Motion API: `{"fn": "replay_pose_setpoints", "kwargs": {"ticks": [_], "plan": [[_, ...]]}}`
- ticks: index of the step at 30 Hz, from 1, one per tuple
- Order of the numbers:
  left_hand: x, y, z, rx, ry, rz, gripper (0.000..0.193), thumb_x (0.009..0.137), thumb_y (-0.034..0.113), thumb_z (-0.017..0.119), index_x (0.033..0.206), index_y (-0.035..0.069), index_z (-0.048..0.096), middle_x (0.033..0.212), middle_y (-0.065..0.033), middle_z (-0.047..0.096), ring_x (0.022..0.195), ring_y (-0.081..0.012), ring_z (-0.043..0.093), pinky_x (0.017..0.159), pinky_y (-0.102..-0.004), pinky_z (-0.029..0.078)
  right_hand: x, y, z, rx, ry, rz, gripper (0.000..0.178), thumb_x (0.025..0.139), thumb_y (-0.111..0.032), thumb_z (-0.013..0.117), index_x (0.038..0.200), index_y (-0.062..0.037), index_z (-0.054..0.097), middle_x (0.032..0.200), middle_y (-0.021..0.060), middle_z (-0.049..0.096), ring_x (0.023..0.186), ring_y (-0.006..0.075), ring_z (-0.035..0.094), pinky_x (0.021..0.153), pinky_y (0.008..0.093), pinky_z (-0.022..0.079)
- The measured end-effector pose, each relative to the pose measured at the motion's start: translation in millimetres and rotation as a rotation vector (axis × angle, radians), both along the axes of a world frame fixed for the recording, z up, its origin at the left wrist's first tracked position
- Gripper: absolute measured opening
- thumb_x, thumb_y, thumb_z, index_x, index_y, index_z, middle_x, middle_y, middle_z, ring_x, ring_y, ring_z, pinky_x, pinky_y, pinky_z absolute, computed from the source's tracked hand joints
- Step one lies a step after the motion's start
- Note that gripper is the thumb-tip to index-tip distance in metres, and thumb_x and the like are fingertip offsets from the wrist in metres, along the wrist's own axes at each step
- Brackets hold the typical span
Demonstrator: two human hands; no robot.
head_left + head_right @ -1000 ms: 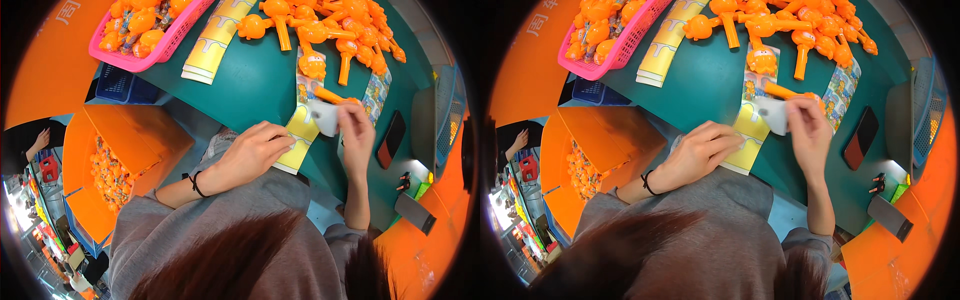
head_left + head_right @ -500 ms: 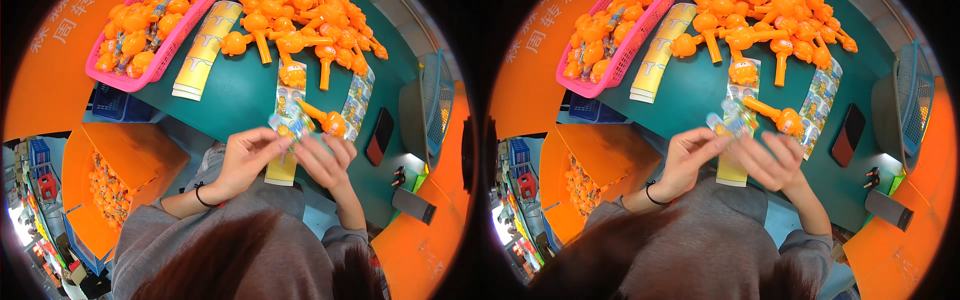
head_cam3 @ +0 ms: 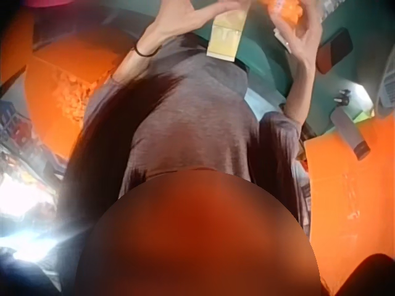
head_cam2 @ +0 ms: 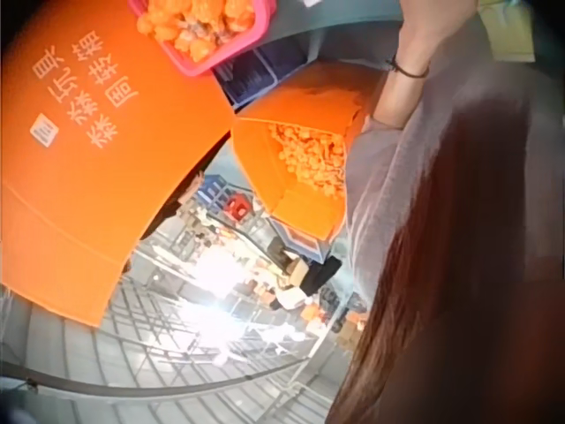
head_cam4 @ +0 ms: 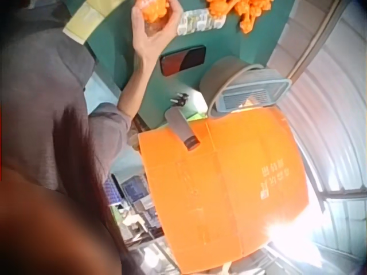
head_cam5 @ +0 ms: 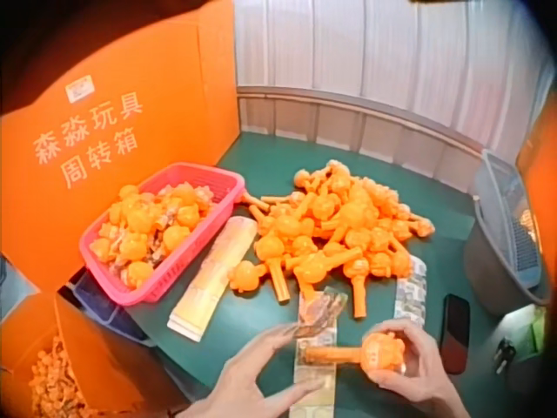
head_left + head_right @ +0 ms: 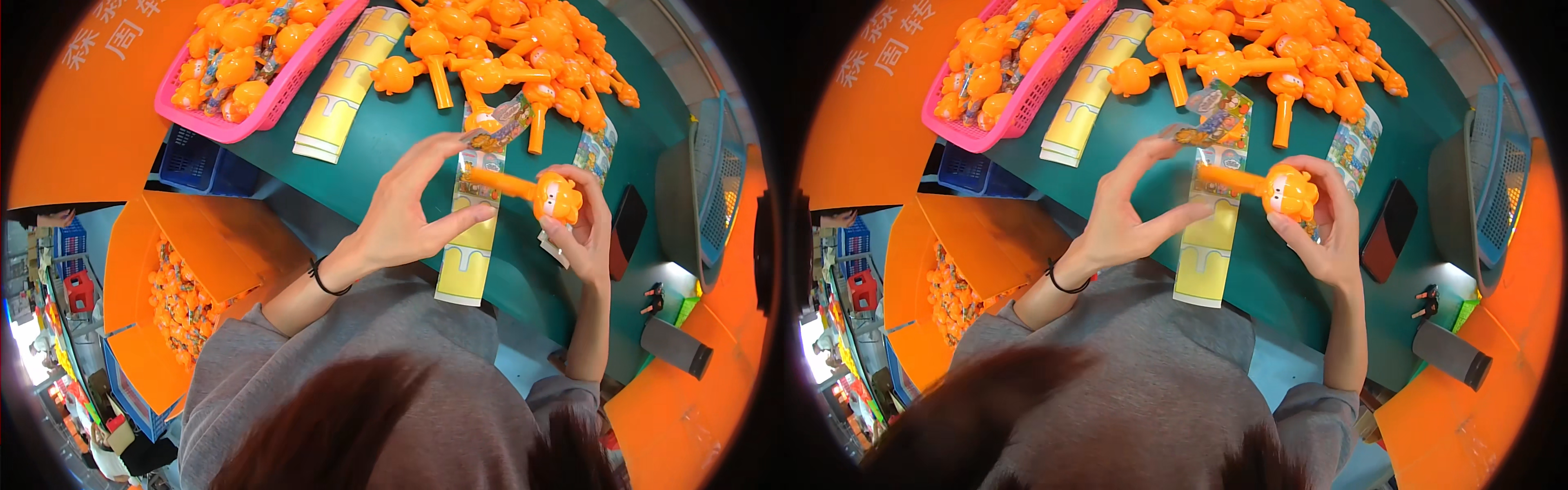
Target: Packaging orange toy figurines into plastic sleeves.
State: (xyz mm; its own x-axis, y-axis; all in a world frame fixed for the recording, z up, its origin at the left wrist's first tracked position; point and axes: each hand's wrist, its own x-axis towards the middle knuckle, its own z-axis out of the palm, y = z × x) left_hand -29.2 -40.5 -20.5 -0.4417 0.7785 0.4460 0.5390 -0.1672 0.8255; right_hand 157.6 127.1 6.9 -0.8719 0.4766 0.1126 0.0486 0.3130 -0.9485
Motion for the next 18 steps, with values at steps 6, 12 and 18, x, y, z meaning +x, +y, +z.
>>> {"fn": "replay_pose_setpoints", "kwargs": {"ticks": [6, 12, 18], "plan": [[22.4, 2.0, -9.9, -0.065, -0.669, -0.22, 0.043, 0.083, 0.007, 0.074, 0.116, 0.0, 0.048, 0.103, -0.012, 0.069, 0.094, -0.0191, 0.068, 0.086, -0.0315, 0.053, -0.9, -10.7, -28.4, -0.582, 0.16, -0.097, 0.063, 0.09, -0.037, 0.062, 0.134, 0.0036, 0.041, 0.13, 0.0167, 0.05, 0.117, 0.0233, 0.053, 0.098, 0.0348, 0.044], [33.4, 4.4, -6.5, 0.074, -1.008, -0.204, 0.026, 0.087, 0.002, 0.068, 0.109, 0.0, 0.053, 0.112, -0.0099, 0.064, 0.102, -0.0153, 0.063, 0.087, -0.0299, 0.051, -4.4, -25.4, -32.0, -0.709, 0.317, -0.154, 0.066, 0.096, -0.041, 0.051, 0.143, 0.0015, 0.031, 0.139, 0.0179, 0.044, 0.125, 0.0274, 0.049, 0.103, 0.0389, 0.043], [5.2, -5.1, 11.9, -0.102, -0.86, -0.393, 0.012, 0.087, -0.002, 0.064, 0.096, 0.002, 0.057, 0.119, -0.0068, 0.057, 0.106, -0.0132, 0.056, 0.09, -0.0307, 0.048, -2.6, -19.6, -27.0, -0.833, 0.293, -0.192, 0.057, 0.099, -0.033, 0.047, 0.143, 0.0001, 0.031, 0.135, 0.0184, 0.048, 0.112, 0.0242, 0.059, 0.093, 0.0354, 0.05]]}}
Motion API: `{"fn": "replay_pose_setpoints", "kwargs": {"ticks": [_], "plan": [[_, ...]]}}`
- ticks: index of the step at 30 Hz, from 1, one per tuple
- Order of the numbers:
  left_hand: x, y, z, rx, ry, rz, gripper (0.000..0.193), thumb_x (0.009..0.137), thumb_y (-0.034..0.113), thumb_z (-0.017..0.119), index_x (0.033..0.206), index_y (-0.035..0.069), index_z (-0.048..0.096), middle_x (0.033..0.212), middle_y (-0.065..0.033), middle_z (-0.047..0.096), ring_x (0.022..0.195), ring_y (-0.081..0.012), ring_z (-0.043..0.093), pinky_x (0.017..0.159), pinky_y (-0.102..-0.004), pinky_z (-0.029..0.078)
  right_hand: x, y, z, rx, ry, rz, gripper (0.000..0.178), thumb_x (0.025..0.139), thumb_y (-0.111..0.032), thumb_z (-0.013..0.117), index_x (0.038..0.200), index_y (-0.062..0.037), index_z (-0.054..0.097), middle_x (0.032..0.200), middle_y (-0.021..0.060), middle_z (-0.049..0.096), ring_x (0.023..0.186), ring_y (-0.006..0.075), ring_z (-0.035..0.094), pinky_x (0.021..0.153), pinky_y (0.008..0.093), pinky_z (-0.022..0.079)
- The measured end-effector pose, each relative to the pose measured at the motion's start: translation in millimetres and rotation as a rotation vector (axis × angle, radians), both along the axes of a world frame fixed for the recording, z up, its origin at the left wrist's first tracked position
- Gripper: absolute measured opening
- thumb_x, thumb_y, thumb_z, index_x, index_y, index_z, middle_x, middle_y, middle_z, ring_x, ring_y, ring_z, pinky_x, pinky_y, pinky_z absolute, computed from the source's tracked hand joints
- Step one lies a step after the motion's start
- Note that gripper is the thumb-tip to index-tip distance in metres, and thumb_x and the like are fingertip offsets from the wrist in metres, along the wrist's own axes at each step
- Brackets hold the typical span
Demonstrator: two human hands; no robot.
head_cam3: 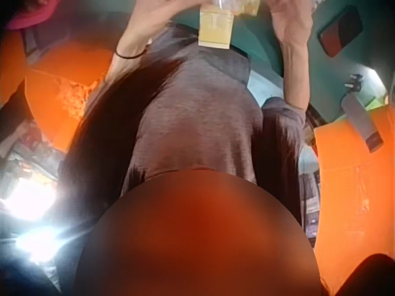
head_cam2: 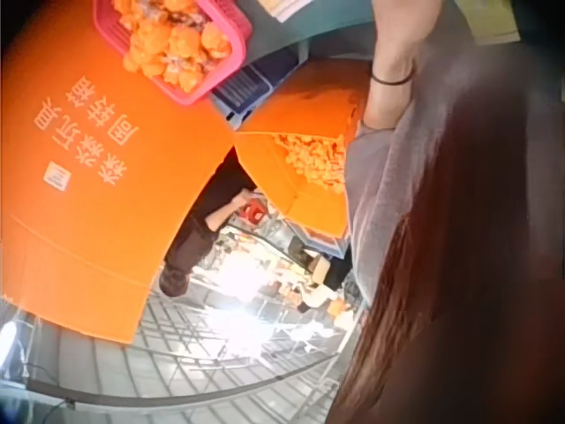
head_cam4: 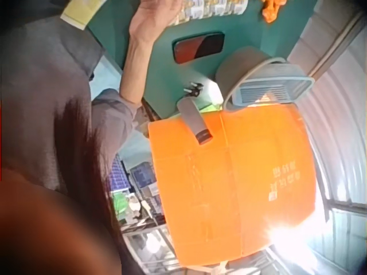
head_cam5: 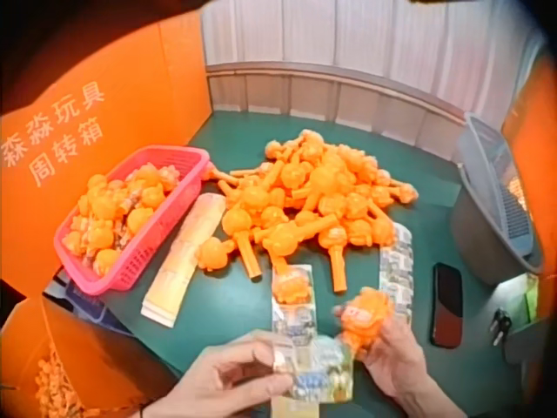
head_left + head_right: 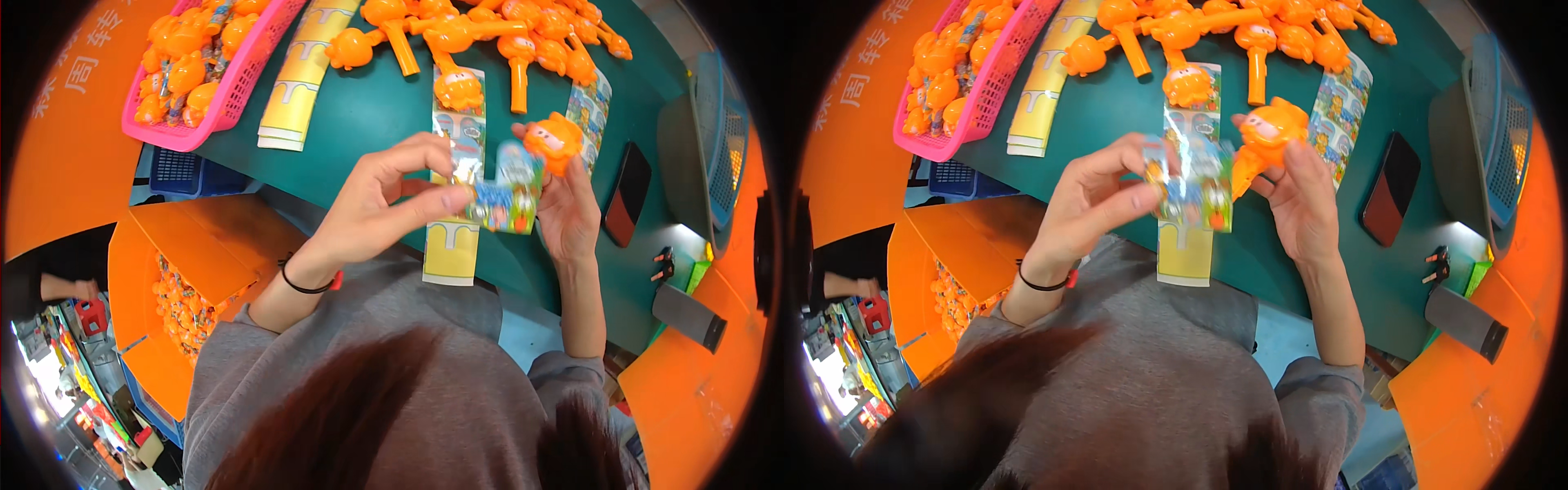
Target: Packaging orange toy figurines into plastic sleeves.
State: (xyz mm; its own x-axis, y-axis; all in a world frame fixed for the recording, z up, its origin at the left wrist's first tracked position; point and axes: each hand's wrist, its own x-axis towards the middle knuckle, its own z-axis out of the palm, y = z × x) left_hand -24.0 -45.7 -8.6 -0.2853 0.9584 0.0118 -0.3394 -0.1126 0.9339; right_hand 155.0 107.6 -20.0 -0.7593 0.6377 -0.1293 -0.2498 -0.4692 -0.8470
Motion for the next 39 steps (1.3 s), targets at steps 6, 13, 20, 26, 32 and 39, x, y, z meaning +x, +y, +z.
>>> {"fn": "replay_pose_setpoints", "kwargs": {"ticks": [6, 13, 20, 26, 32, 39], "plan": [[8.5, 6.7, 3.1, -0.06, 0.291, -0.187, 0.016, 0.084, 0.011, 0.072, 0.09, 0.001, 0.06, 0.116, -0.0121, 0.057, 0.099, -0.0163, 0.06, 0.084, -0.0322, 0.054, -4.7, -4.8, 8.7, 0.017, -0.009, 0.042, 0.048, 0.095, -0.025, 0.057, 0.133, 0.0021, 0.046, 0.118, 0.0137, 0.061, 0.101, 0.0228, 0.065, 0.088, 0.0359, 0.054], [13.2, 12.7, 2.3, -0.111, 0.292, -0.238, 0.016, 0.085, 0.009, 0.071, 0.086, -0.002, 0.06, 0.097, -0.01, 0.064, 0.091, -0.0131, 0.063, 0.085, -0.0311, 0.054, -6.4, -8.2, 13.5, 0.093, -0.152, -0.007, 0.051, 0.094, -0.029, 0.058, 0.132, 0.001, 0.044, 0.128, 0.0162, 0.055, 0.108, 0.0242, 0.062, 0.09, 0.0361, 0.052], [9.6, 20.0, 4.0, -0.176, 0.291, -0.274, 0.015, 0.085, 0.009, 0.071, 0.085, -0.003, 0.061, 0.082, -0.0048, 0.065, 0.083, -0.0106, 0.064, 0.082, -0.0291, 0.055, -4.5, -6.2, 10.8, 0.135, -0.197, 0.005, 0.049, 0.092, -0.03, 0.061, 0.129, 0.0003, 0.047, 0.122, 0.0153, 0.06, 0.103, 0.025, 0.064, 0.09, 0.0364, 0.051], [9.6, 24.0, 0.7, -0.219, 0.261, -0.294, 0.016, 0.084, 0.008, 0.071, 0.087, -0.004, 0.06, 0.082, -0.0056, 0.065, 0.079, -0.0101, 0.065, 0.076, -0.0261, 0.055, -5.2, -5.6, 10.5, 0.158, -0.252, -0.012, 0.05, 0.09, -0.029, 0.064, 0.127, 0.0004, 0.047, 0.119, 0.0138, 0.061, 0.102, 0.025, 0.065, 0.09, 0.0365, 0.052], [8.7, 25.3, 5.1, -0.266, 0.248, -0.336, 0.015, 0.086, 0.006, 0.07, 0.083, 0.0, 0.056, 0.079, 0.0007, 0.059, 0.078, -0.0055, 0.059, 0.072, -0.0224, 0.049, -6.3, -6.3, 8.9, 0.136, -0.265, -0.023, 0.045, 0.091, -0.024, 0.064, 0.124, 0.0008, 0.047, 0.116, 0.0134, 0.062, 0.102, 0.0253, 0.065, 0.088, 0.0366, 0.053], [9.1, 25.3, 1.7, -0.249, 0.26, -0.321, 0.015, 0.084, 0.006, 0.071, 0.086, -0.004, 0.06, 0.082, -0.0065, 0.066, 0.08, -0.011, 0.066, 0.076, -0.0259, 0.055, -5.2, -5.7, 8.1, 0.133, -0.283, -0.025, 0.045, 0.091, -0.025, 0.063, 0.124, 0.0001, 0.046, 0.115, 0.0131, 0.062, 0.103, 0.0244, 0.065, 0.087, 0.0358, 0.054]]}}
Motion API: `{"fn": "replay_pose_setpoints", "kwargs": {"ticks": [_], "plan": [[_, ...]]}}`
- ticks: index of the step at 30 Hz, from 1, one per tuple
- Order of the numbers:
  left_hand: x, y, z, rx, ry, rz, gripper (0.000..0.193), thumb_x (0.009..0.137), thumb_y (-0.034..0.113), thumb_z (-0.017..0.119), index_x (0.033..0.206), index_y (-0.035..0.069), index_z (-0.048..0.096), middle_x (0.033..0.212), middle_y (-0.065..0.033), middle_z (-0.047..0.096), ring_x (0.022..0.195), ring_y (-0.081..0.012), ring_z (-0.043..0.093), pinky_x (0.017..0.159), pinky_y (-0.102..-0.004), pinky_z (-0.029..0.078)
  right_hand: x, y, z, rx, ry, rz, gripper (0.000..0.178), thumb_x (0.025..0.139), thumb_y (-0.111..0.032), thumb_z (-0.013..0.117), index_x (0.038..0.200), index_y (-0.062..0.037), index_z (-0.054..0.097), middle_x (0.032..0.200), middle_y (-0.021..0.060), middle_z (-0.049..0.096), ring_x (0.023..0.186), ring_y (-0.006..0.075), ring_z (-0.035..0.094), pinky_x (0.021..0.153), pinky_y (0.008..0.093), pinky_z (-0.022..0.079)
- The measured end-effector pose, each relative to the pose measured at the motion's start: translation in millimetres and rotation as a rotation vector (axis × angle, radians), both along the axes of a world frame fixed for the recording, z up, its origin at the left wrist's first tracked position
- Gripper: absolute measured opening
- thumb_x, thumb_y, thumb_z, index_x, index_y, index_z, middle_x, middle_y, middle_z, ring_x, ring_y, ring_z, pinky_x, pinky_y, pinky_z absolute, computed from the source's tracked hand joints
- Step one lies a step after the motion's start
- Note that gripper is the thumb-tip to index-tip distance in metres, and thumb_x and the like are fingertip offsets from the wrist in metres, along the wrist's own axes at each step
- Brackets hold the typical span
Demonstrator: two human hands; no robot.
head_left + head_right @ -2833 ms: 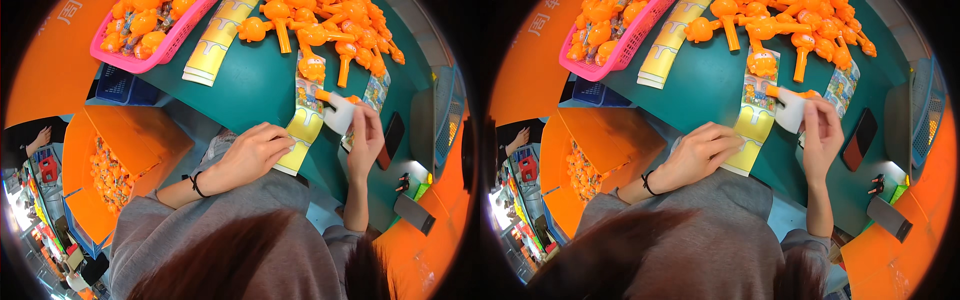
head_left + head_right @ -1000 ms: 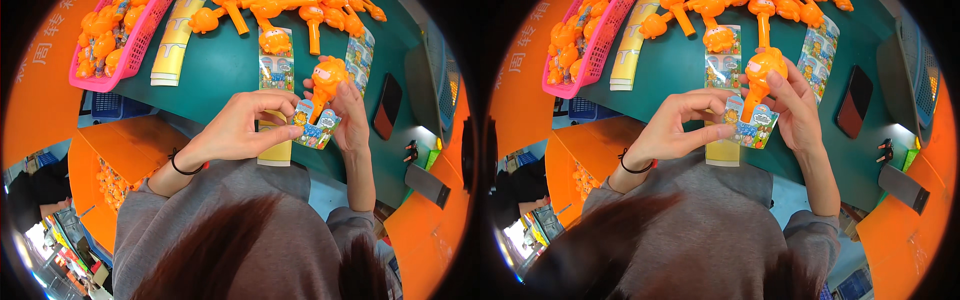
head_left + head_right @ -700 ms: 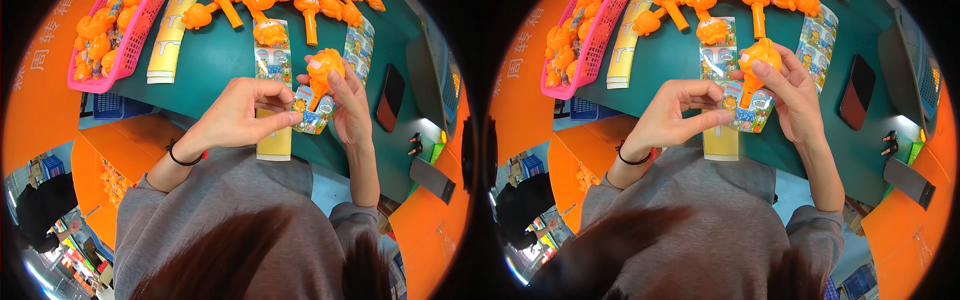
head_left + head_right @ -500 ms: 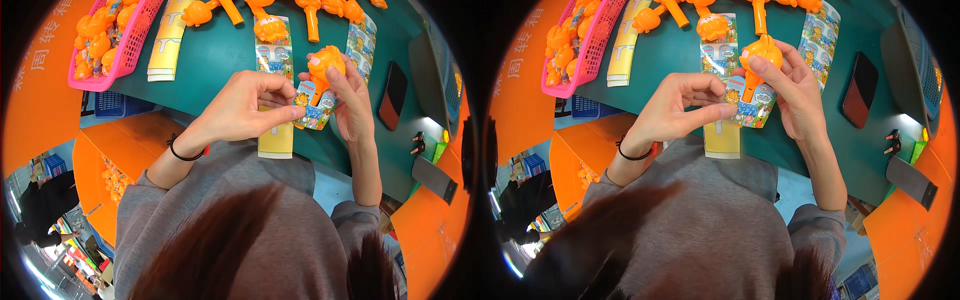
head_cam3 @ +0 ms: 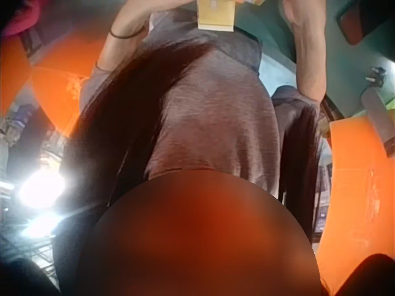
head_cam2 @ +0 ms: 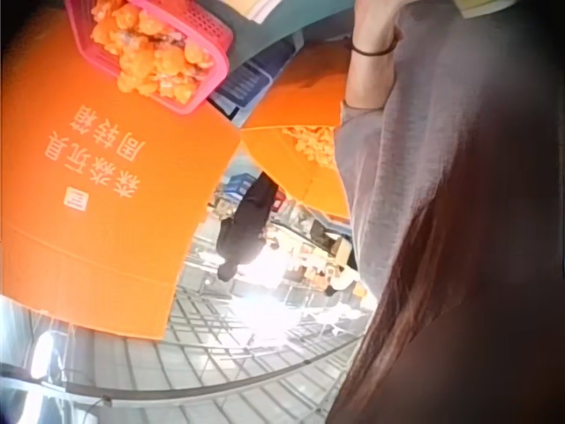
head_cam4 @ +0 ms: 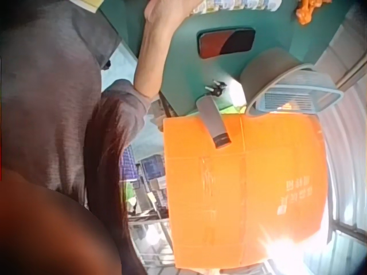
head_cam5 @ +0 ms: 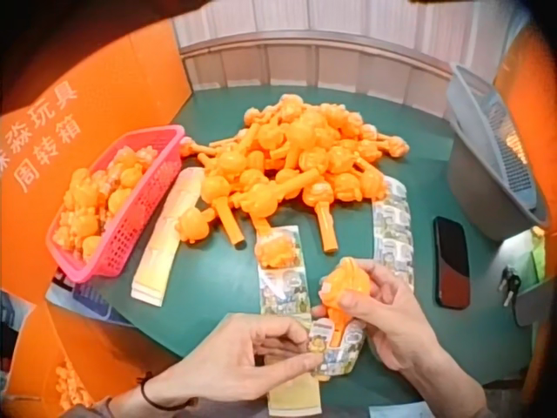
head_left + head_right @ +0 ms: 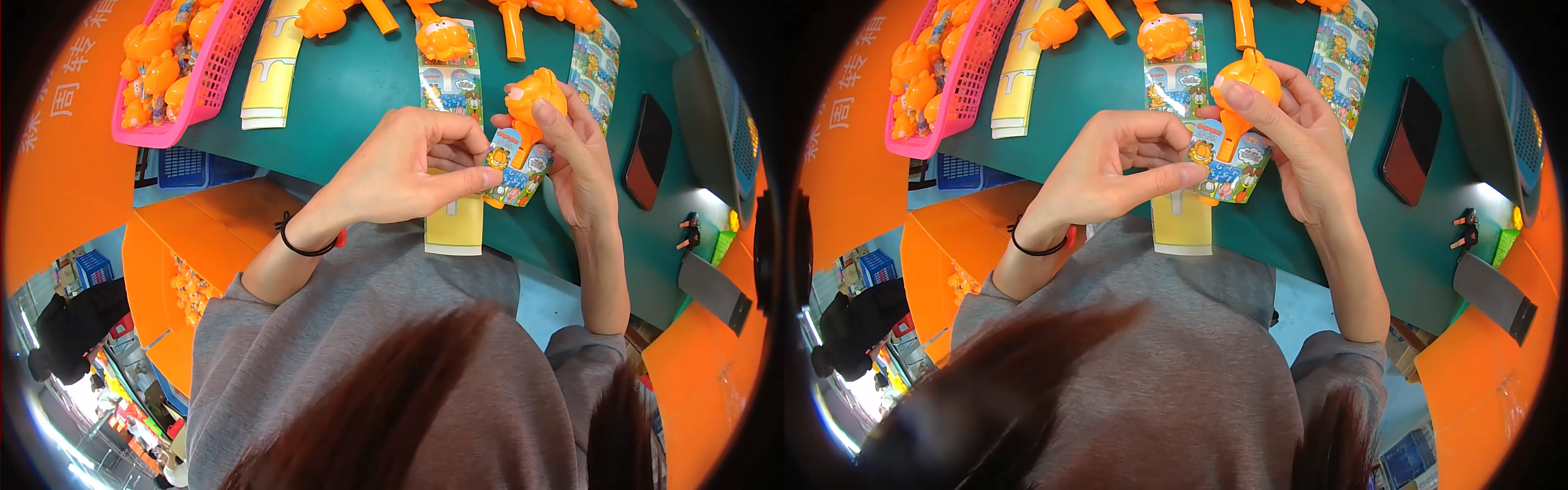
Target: Packaging orange toy figurines into plastic sleeves.
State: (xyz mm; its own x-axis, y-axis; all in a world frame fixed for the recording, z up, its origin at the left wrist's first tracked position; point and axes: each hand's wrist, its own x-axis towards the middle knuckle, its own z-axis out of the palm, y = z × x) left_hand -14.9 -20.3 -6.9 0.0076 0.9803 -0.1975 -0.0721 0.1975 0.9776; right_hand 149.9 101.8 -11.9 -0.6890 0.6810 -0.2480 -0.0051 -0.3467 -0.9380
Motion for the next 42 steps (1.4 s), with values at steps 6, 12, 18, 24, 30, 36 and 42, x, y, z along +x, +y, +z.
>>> {"fn": "replay_pose_setpoints", "kwargs": {"ticks": [6, 12, 18, 24, 30, 36, 42], "plan": [[0.2, 0.0, -0.8, 0.003, -0.006, 0.002, 0.015, 0.084, 0.006, 0.071, 0.086, -0.004, 0.059, 0.082, -0.0063, 0.066, 0.081, -0.011, 0.066, 0.076, -0.026, 0.055, 0.0, 0.7, -0.7, -0.016, 0.011, 0.009, 0.045, 0.092, -0.026, 0.063, 0.124, -0.0001, 0.046, 0.115, 0.0128, 0.062, 0.103, 0.0241, 0.065, 0.087, 0.0354, 0.054], [2.2, -0.9, 1.2, -0.017, -0.018, 0.019, 0.017, 0.085, 0.007, 0.071, 0.081, 0.001, 0.055, 0.079, 0.0013, 0.058, 0.077, -0.0053, 0.058, 0.071, -0.0221, 0.049, -1.7, 0.2, 1.3, -0.067, 0.046, -0.018, 0.046, 0.088, -0.023, 0.068, 0.122, 0.001, 0.048, 0.111, 0.0128, 0.063, 0.099, 0.0242, 0.066, 0.087, 0.034, 0.053], [2.1, -1.1, -2.1, -0.02, 0.0, 0.035, 0.015, 0.083, 0.006, 0.07, 0.083, -0.003, 0.058, 0.079, -0.0057, 0.065, 0.077, -0.0104, 0.066, 0.072, -0.0245, 0.054, -0.5, 0.0, -0.7, -0.07, 0.052, -0.015, 0.046, 0.088, -0.023, 0.068, 0.122, 0.001, 0.048, 0.111, 0.0132, 0.063, 0.1, 0.0246, 0.066, 0.087, 0.0343, 0.053], [2.5, -1.1, 0.3, -0.062, -0.018, 0.027, 0.017, 0.085, 0.006, 0.07, 0.081, 0.001, 0.054, 0.079, 0.002, 0.057, 0.077, -0.0043, 0.058, 0.07, -0.0215, 0.049, -0.6, 0.2, -1.5, -0.027, 0.022, 0.001, 0.044, 0.091, -0.027, 0.063, 0.123, 0.0006, 0.048, 0.116, 0.0139, 0.062, 0.102, 0.0244, 0.065, 0.088, 0.0354, 0.054], [1.8, -1.0, -3.3, -0.033, -0.011, 0.021, 0.018, 0.083, 0.004, 0.071, 0.08, 0.001, 0.053, 0.077, 0.0022, 0.055, 0.078, -0.0043, 0.058, 0.073, -0.0219, 0.049, -0.8, 0.7, -0.3, -0.11, 0.08, -0.029, 0.045, 0.086, -0.017, 0.072, 0.12, 0.0013, 0.049, 0.108, 0.0122, 0.065, 0.097, 0.0249, 0.068, 0.087, 0.0333, 0.053], [3.9, -1.2, -1.9, -0.057, 0.002, 0.06, 0.019, 0.08, 0.003, 0.073, 0.08, 0.0, 0.054, 0.078, 0.0, 0.059, 0.076, -0.005, 0.059, 0.071, -0.0211, 0.05, -1.8, -1.2, -0.9, -0.073, 0.043, -0.02, 0.045, 0.088, -0.021, 0.068, 0.122, 0.0011, 0.048, 0.112, 0.0133, 0.063, 0.1, 0.0247, 0.066, 0.088, 0.0342, 0.054], [6.1, -0.2, -2.2, -0.109, 0.034, 0.062, 0.022, 0.078, 0.003, 0.076, 0.078, 0.001, 0.054, 0.071, 0.0013, 0.058, 0.069, -0.0029, 0.058, 0.06, -0.0176, 0.046, -1.1, -1.8, -2.4, -0.035, 0.023, -0.004, 0.046, 0.09, -0.023, 0.065, 0.125, 0.0012, 0.046, 0.116, 0.0145, 0.061, 0.103, 0.0255, 0.065, 0.088, 0.0358, 0.054]]}}
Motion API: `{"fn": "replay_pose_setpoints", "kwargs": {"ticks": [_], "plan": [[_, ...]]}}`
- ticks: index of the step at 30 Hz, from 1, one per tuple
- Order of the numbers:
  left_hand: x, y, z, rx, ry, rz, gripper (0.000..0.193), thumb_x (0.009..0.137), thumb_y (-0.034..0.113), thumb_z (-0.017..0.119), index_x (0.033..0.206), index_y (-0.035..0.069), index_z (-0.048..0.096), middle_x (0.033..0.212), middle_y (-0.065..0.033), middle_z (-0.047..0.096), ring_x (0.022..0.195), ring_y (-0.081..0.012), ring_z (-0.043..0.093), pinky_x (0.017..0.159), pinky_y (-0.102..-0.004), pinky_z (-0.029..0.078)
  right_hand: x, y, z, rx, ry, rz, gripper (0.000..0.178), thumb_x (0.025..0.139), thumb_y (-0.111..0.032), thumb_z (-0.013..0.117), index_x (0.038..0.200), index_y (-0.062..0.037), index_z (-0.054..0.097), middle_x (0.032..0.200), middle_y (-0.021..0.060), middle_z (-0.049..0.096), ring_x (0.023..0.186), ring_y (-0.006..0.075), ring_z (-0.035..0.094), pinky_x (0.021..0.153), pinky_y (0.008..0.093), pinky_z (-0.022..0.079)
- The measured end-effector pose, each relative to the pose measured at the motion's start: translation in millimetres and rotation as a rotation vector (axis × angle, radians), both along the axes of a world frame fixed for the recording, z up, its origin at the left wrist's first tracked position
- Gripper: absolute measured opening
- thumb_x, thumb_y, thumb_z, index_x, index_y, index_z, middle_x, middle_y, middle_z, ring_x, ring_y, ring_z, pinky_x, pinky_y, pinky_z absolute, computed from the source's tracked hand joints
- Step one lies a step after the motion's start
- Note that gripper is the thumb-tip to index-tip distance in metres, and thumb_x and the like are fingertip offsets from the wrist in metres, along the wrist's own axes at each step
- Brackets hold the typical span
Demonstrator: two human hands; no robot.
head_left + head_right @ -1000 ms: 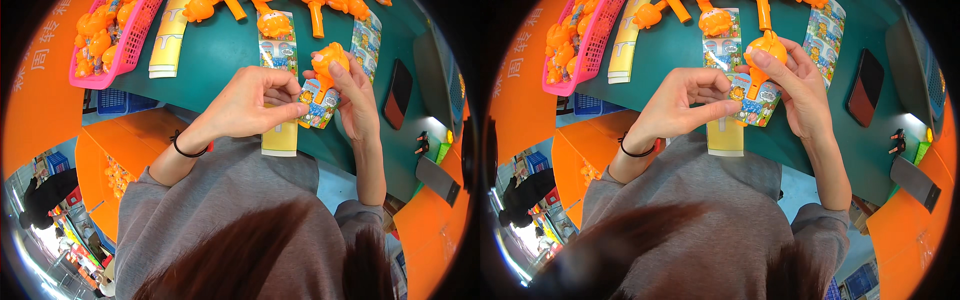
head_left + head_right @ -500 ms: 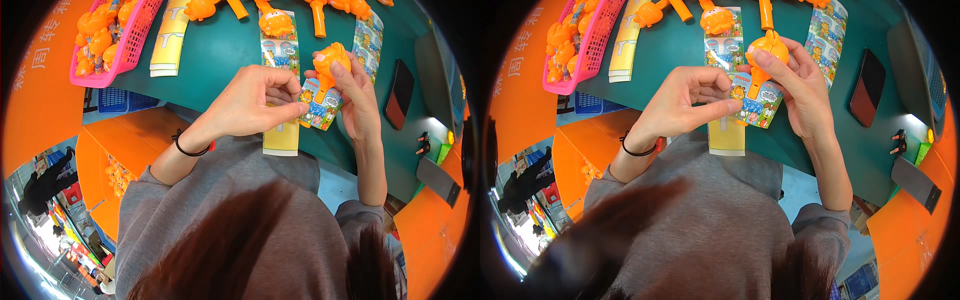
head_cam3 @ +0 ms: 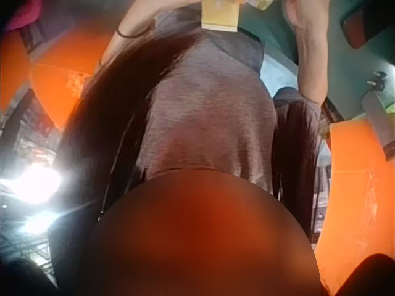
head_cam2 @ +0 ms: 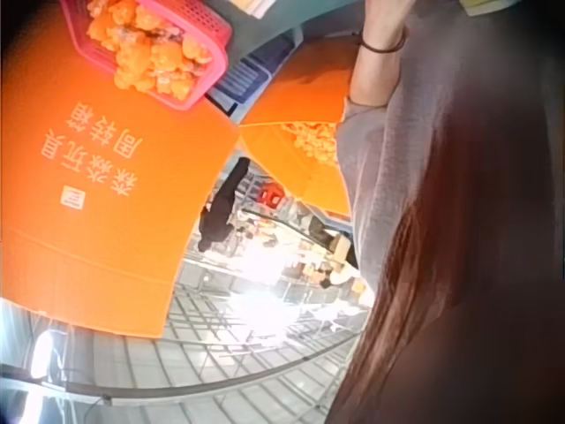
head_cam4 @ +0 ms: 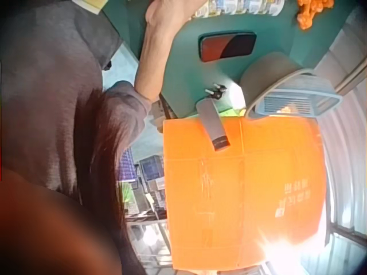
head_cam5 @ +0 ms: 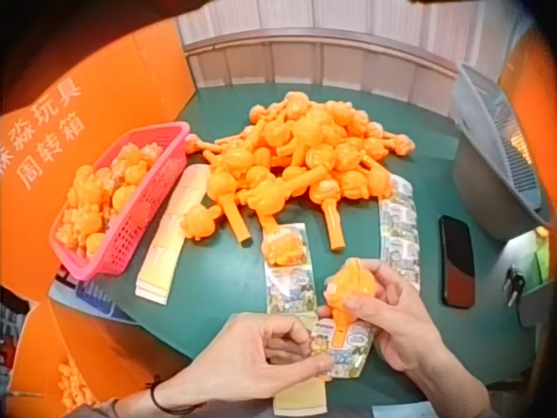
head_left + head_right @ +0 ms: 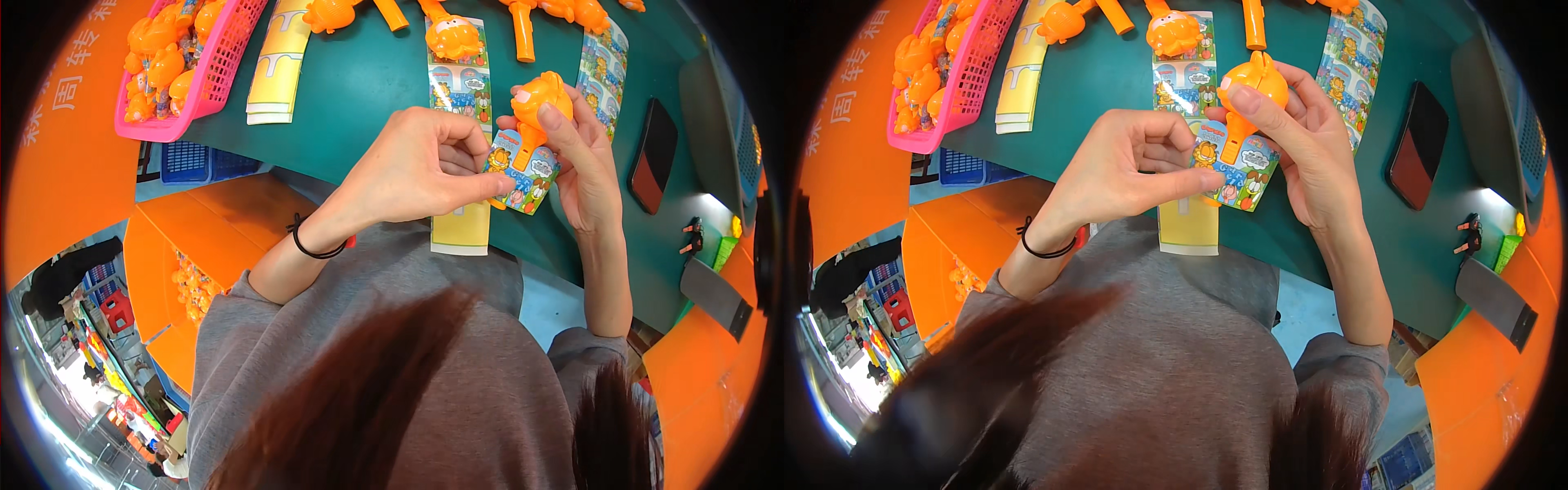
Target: Packaging orange toy figurines into plastic sleeves.
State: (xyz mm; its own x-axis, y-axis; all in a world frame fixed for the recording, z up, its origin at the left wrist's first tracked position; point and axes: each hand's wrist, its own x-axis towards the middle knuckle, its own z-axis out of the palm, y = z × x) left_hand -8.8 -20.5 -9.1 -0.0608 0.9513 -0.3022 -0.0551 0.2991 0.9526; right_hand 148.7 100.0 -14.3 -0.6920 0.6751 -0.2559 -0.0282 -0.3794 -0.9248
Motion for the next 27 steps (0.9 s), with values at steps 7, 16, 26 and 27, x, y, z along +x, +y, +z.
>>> {"fn": "replay_pose_setpoints", "kwargs": {"ticks": [7, 16, 26, 27], "plan": [[8.0, -3.3, -12.6, 0.009, 0.189, 0.092, 0.035, 0.07, 0.017, 0.084, 0.085, -0.003, 0.059, 0.068, -0.0057, 0.064, 0.063, -0.0051, 0.061, 0.058, -0.0213, 0.05, 0.0, -1.4, -0.4, -0.021, 0.01, -0.018, 0.043, 0.09, -0.02, 0.065, 0.123, -0.0001, 0.046, 0.115, 0.0138, 0.062, 0.103, 0.0259, 0.066, 0.088, 0.0358, 0.054], [13.7, 7.1, -10.6, 0.156, 0.198, 0.264, 0.076, 0.068, 0.008, 0.083, 0.131, 0.007, 0.041, 0.075, -0.001, 0.065, 0.076, -0.0076, 0.064, 0.074, -0.0235, 0.051, -3.3, -11.0, -0.4, -0.103, 0.037, -0.063, 0.038, 0.095, -0.02, 0.06, 0.123, -0.0026, 0.043, 0.119, 0.0141, 0.06, 0.111, 0.024, 0.062, 0.09, 0.0334, 0.05], [-27.0, -1.6, 20.0, 0.154, 0.157, 0.169, 0.079, 0.068, 0.006, 0.084, 0.132, 0.007, 0.039, 0.085, -0.0046, 0.069, 0.083, -0.01, 0.065, 0.079, -0.0253, 0.051, 16.4, 10.8, 2.8, 0.825, 0.025, 0.304, 0.058, 0.077, 0.006, 0.07, 0.13, -0.0012, 0.046, 0.132, 0.0167, 0.048, 0.12, 0.0236, 0.05, 0.1, 0.0373, 0.043], [-25.6, -3.7, 20.2, 0.161, 0.161, 0.182, 0.079, 0.068, 0.006, 0.084, 0.132, 0.007, 0.039, 0.085, -0.0046, 0.069, 0.083, -0.01, 0.065, 0.079, -0.0253, 0.051, 16.3, 9.2, -2.3, 0.791, 0.061, 0.246, 0.057, 0.078, 0.006, 0.069, 0.13, 0.0005, 0.046, 0.132, 0.0169, 0.048, 0.12, 0.0239, 0.05, 0.099, 0.037, 0.045]]}}
